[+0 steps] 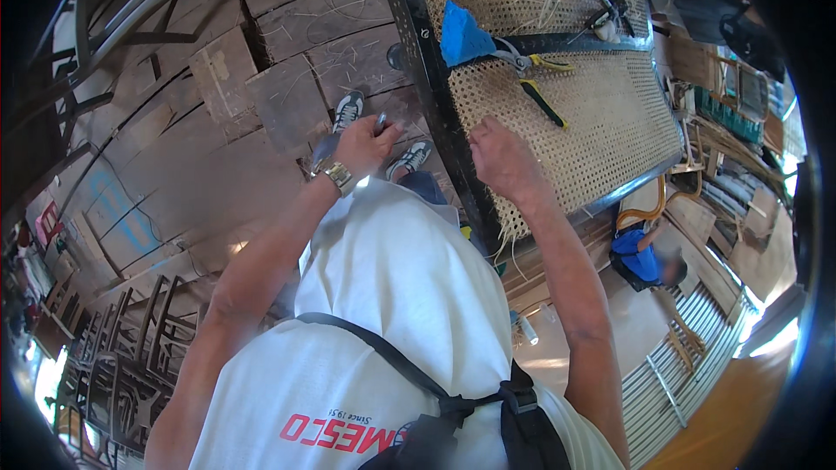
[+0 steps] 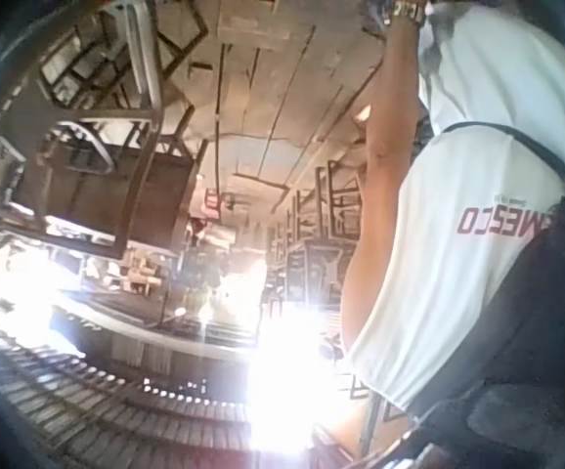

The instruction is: Weaving cane strips into a chair seat frame to repair it.

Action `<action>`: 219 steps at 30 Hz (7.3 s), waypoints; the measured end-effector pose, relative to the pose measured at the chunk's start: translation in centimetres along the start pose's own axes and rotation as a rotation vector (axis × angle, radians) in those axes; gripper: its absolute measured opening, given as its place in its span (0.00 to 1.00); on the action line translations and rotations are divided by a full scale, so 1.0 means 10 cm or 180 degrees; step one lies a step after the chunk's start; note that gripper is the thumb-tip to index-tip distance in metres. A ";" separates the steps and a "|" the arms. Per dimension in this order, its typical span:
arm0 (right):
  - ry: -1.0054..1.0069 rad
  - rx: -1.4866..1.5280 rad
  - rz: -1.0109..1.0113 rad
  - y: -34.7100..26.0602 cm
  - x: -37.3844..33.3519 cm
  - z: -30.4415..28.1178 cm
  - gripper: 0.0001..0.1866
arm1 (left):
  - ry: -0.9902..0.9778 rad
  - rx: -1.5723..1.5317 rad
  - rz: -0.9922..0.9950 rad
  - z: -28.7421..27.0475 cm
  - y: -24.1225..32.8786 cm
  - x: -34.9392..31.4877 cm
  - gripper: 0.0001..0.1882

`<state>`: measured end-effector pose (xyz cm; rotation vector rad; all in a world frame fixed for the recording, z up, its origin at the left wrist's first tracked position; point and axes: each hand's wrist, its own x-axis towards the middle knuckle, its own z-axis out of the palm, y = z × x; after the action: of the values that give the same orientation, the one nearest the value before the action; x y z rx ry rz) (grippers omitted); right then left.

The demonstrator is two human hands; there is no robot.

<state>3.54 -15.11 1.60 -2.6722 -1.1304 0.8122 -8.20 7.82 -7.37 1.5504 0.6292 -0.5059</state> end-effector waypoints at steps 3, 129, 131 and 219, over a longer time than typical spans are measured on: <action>0.0061 -0.0109 -0.0007 -0.05 -0.02 0.00 0.07 | -0.0077 -0.0200 -0.0165 0.13 0.05 -0.10 0.19; 0.0362 -0.0061 0.0457 0.17 -0.31 -0.14 0.10 | -0.0728 0.2028 0.2350 0.78 0.73 0.33 0.37; 0.0380 -0.0068 0.0458 0.17 -0.31 -0.14 0.11 | -0.0639 0.2255 0.2365 0.80 0.67 0.32 0.37; 0.2091 0.2032 0.2252 1.01 -2.10 0.04 0.06 | -0.1870 -0.1202 0.0400 2.08 1.44 -0.24 0.08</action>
<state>-2.38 -36.99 7.07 -2.4130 0.2167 0.2203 0.66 -13.46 3.41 1.0057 0.1562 -0.6669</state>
